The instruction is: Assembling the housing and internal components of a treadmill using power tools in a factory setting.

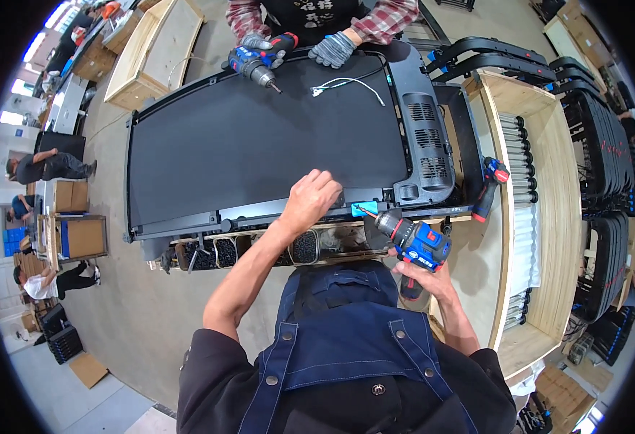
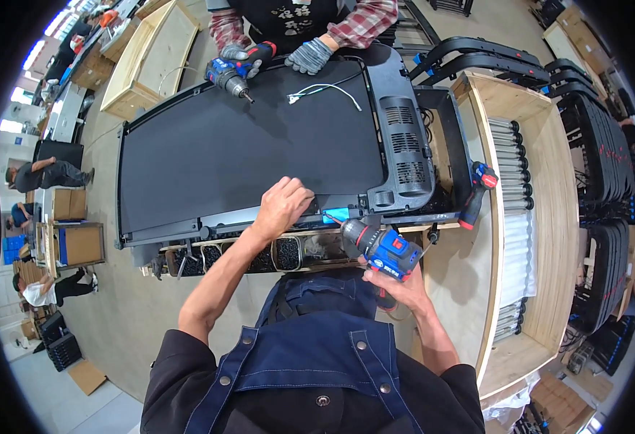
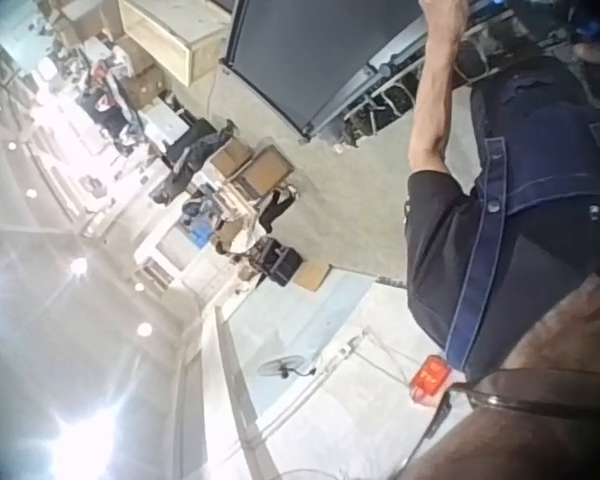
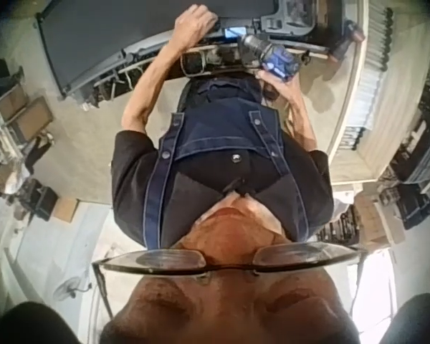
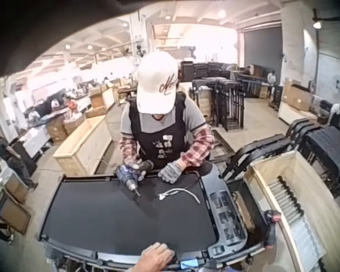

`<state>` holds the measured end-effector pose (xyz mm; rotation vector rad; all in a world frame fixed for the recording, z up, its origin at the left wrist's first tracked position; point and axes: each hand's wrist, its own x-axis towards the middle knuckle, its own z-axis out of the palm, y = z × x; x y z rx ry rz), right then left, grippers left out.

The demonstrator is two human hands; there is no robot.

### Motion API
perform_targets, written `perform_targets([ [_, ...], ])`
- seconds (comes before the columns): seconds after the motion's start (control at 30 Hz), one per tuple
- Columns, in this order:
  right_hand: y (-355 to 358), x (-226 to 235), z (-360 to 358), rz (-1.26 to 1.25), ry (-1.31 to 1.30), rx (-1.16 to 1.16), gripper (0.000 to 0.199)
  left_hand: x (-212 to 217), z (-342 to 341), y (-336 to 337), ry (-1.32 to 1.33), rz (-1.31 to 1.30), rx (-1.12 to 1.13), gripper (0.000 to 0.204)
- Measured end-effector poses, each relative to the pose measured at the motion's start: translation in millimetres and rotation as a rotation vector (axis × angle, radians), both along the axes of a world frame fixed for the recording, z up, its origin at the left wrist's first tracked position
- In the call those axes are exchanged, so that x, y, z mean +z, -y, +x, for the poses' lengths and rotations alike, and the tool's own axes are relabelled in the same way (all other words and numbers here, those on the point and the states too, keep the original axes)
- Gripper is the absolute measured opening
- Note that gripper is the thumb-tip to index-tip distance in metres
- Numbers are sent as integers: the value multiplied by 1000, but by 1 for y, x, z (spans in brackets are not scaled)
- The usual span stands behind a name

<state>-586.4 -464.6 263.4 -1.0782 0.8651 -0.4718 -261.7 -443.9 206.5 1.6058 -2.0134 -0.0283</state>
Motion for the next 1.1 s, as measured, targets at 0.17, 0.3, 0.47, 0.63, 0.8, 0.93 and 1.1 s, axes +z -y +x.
perform_targets([
  [0.17,45,24,16,-506,-378,271,43,-12,13,9,-121,103,13,20],
  [0.3,80,56,51,-679,-571,498,37,-17,15,8,-116,185,31,20],
  [0.47,105,65,93,-688,-720,762,25,-22,17,8,-139,179,46,19],
  [0.63,114,57,106,-663,-731,784,33,-24,16,9,-165,186,70,20],
  [0.8,115,55,111,-669,-750,813,35,-27,16,9,-158,169,75,21],
  [0.93,113,52,111,-681,-754,814,31,-27,16,10,-164,171,73,22],
  [1.1,109,55,120,-698,-753,785,26,-29,19,9,-160,162,64,22],
])
